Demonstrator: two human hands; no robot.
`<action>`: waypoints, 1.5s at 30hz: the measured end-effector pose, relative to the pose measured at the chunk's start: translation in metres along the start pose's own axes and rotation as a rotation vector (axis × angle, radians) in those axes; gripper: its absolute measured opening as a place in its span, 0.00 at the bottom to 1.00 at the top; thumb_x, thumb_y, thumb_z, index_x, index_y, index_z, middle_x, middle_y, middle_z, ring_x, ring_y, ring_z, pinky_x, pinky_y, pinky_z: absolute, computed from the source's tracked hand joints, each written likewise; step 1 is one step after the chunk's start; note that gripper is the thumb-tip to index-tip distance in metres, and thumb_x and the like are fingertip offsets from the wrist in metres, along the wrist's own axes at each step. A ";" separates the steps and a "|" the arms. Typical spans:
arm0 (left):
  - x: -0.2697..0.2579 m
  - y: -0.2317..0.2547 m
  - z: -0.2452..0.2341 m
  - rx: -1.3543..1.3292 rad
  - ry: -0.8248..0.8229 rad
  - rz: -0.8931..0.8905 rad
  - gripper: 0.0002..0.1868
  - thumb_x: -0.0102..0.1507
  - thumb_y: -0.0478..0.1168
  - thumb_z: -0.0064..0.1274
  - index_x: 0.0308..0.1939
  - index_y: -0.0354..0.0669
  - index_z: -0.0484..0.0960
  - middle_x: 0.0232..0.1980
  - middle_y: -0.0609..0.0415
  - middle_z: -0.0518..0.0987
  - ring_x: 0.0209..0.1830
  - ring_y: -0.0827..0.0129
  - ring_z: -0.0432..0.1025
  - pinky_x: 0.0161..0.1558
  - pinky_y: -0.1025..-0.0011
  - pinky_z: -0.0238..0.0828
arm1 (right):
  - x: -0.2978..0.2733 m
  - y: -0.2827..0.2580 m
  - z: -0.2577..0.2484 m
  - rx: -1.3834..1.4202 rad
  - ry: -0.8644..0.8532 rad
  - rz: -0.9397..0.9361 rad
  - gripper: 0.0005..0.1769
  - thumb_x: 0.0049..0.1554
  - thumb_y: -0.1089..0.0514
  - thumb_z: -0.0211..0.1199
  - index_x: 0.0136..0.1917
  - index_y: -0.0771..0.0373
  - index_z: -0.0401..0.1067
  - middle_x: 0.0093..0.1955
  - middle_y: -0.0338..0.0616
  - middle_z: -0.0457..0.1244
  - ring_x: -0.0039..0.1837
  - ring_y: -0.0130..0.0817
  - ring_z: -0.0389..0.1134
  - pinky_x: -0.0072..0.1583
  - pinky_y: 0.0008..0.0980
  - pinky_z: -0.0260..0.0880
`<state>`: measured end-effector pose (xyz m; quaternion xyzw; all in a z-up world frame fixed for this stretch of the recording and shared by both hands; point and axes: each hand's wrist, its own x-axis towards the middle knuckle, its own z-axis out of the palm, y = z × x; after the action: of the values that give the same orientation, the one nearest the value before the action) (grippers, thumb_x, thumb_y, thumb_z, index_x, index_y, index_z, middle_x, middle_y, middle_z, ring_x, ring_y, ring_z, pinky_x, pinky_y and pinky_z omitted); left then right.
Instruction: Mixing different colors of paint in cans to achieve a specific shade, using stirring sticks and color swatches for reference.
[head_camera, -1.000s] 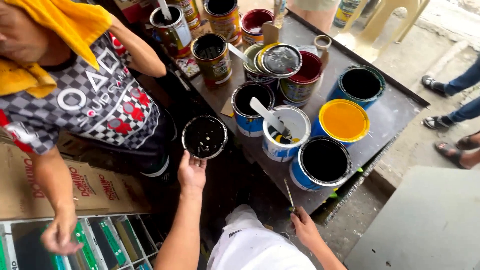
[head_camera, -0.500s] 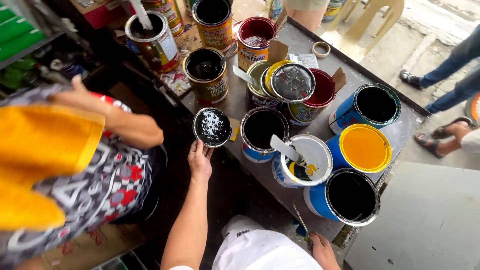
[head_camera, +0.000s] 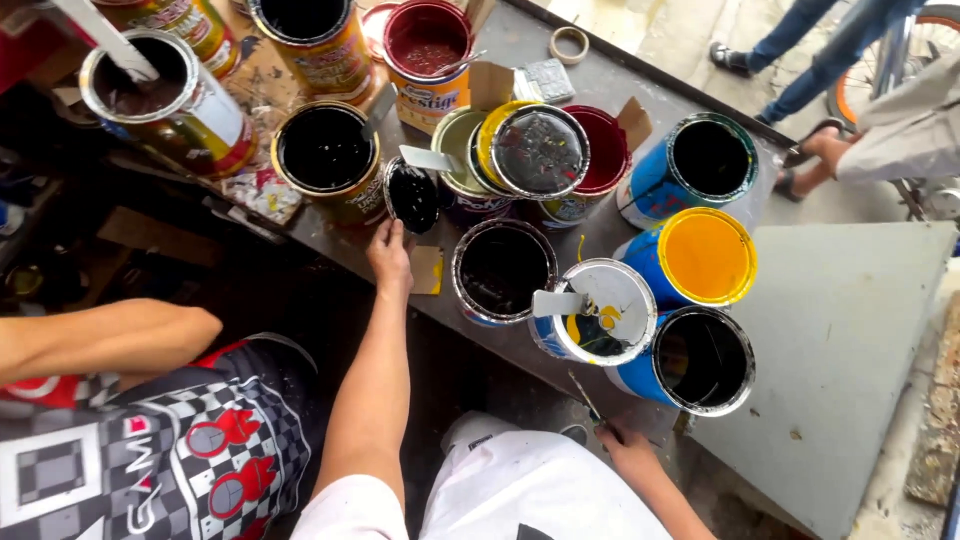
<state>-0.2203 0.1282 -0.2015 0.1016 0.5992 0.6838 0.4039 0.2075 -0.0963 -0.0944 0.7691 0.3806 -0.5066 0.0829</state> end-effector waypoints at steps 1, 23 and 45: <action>0.001 -0.002 -0.003 -0.001 -0.014 -0.006 0.13 0.68 0.42 0.53 0.54 0.43 0.84 0.55 0.55 0.82 0.57 0.66 0.75 0.54 0.61 0.83 | 0.006 0.008 0.004 0.009 0.010 0.008 0.26 0.61 0.41 0.52 0.65 0.52 0.74 0.63 0.48 0.71 0.62 0.47 0.70 0.64 0.42 0.65; -0.172 0.175 0.073 -0.270 -0.059 -0.068 0.16 0.68 0.41 0.47 0.57 0.36 0.76 0.52 0.42 0.81 0.49 0.58 0.78 0.46 0.66 0.81 | -0.004 0.043 -0.019 0.051 0.020 -0.047 0.19 0.62 0.41 0.56 0.41 0.57 0.71 0.38 0.41 0.60 0.41 0.33 0.58 0.46 0.32 0.54; -0.207 0.164 0.085 0.194 -0.304 0.838 0.08 0.73 0.30 0.48 0.54 0.28 0.70 0.44 0.40 0.73 0.31 0.62 0.71 0.31 0.72 0.70 | -0.022 0.022 0.013 0.651 0.047 -0.044 0.24 0.62 0.52 0.48 0.66 0.60 0.73 0.52 0.47 0.70 0.50 0.37 0.67 0.52 0.34 0.65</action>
<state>-0.1030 0.0585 0.0398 0.4720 0.5017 0.7061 0.1644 0.2081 -0.1295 -0.0874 0.7583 0.2170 -0.5856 -0.1870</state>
